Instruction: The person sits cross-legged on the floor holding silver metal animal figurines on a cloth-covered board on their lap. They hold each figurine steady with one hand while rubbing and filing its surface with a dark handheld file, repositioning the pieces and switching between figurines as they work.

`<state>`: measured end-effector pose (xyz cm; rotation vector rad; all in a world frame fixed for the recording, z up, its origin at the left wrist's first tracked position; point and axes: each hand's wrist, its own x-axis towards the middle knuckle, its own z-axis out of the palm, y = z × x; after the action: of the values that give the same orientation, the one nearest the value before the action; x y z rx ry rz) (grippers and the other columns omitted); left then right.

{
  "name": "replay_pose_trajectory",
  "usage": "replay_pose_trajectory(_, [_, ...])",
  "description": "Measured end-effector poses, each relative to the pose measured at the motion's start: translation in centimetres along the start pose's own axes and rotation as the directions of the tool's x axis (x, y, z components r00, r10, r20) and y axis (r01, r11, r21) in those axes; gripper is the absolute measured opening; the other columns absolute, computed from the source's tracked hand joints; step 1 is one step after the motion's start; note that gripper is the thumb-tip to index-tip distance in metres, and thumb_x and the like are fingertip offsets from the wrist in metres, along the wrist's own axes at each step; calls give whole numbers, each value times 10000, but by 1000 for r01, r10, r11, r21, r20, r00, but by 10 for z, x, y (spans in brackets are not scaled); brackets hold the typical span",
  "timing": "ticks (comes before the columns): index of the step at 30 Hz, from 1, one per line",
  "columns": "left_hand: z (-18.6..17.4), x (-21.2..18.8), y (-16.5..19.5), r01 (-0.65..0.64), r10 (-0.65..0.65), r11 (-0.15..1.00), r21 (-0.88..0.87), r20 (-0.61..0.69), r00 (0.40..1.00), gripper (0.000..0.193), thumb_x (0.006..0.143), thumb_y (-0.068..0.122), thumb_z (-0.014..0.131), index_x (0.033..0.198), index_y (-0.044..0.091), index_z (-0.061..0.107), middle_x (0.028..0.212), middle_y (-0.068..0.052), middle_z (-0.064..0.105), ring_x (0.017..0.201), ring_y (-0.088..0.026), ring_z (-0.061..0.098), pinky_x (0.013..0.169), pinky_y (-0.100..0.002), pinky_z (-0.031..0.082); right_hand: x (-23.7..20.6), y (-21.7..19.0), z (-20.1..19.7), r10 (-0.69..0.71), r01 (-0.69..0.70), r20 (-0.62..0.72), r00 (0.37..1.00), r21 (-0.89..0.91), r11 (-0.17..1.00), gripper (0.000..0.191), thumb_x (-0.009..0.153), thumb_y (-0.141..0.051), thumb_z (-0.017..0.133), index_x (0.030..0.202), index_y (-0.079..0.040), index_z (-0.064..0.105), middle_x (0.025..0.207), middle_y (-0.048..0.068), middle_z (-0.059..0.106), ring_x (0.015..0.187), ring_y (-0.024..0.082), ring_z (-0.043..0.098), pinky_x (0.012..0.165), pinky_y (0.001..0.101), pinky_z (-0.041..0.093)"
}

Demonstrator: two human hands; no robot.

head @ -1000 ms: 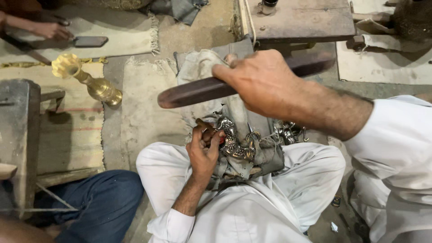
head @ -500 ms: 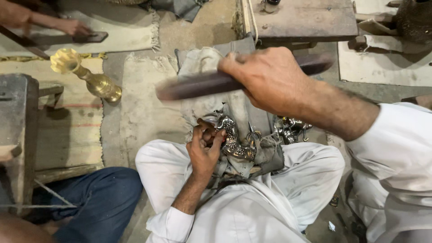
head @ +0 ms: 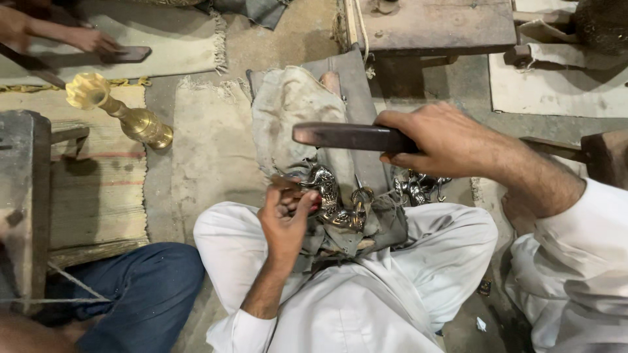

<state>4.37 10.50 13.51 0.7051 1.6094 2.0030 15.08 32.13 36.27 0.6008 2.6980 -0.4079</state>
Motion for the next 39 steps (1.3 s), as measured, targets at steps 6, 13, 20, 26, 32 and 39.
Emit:
replay_pose_trajectory(6, [15, 2, 7, -224, 198, 907, 356, 109, 974, 259, 903, 14, 797, 1081, -28, 614, 925, -133, 787, 807, -171, 784, 705, -293, 614, -15, 9, 12, -124, 106, -115, 986, -154, 982, 498, 721, -218, 802, 1177, -133, 619, 882, 85, 743, 803, 331, 719, 681, 497, 541])
replay_pose_trajectory(13, [19, -7, 3, -365, 349, 808, 462, 124, 929, 272, 938, 69, 775, 1124, -27, 602, 936, -159, 772, 803, -231, 793, 650, -334, 621, -20, 21, 25, -328, 237, -236, 915, -345, 908, 476, 754, -232, 780, 1187, -124, 616, 925, 58, 721, 836, 281, 725, 663, 436, 554])
replay_pose_trajectory(20, [22, -12, -1, -313, 310, 773, 552, 101, 945, 240, 950, 104, 785, 1088, 11, 613, 848, -135, 773, 696, -250, 776, 578, -357, 582, -20, 13, 25, -474, 252, -323, 819, -539, 803, 369, 779, -161, 724, 1146, -159, 681, 864, 33, 685, 813, 237, 721, 678, 389, 566])
replay_pose_trajectory(26, [23, -13, 3, -384, 381, 742, 549, 125, 916, 242, 964, 78, 755, 1130, -4, 599, 892, -148, 772, 718, -287, 768, 587, -376, 568, -23, 6, 18, -571, 214, -294, 767, -722, 658, 342, 901, -179, 687, 1244, -180, 685, 798, 28, 667, 693, 193, 704, 559, 329, 553])
replay_pose_trajectory(32, [22, -14, -3, -363, 365, 738, 569, 115, 924, 234, 968, 92, 776, 1054, 8, 575, 845, -147, 759, 659, -279, 747, 550, -378, 549, -21, 2, 11, -521, 171, -238, 820, -766, 619, 343, 945, -234, 641, 1281, -166, 664, 947, 106, 744, 708, 195, 726, 501, 320, 569])
replay_pose_trajectory(39, [22, -10, -8, -299, 295, 774, 558, 99, 950, 344, 939, 84, 773, 1180, -59, 573, 731, -112, 749, 512, -229, 703, 464, -350, 528, -17, -3, 8, -384, 128, -185, 905, -741, 659, 243, 984, -195, 613, 1217, -134, 640, 911, 84, 723, 736, 186, 717, 520, 321, 573])
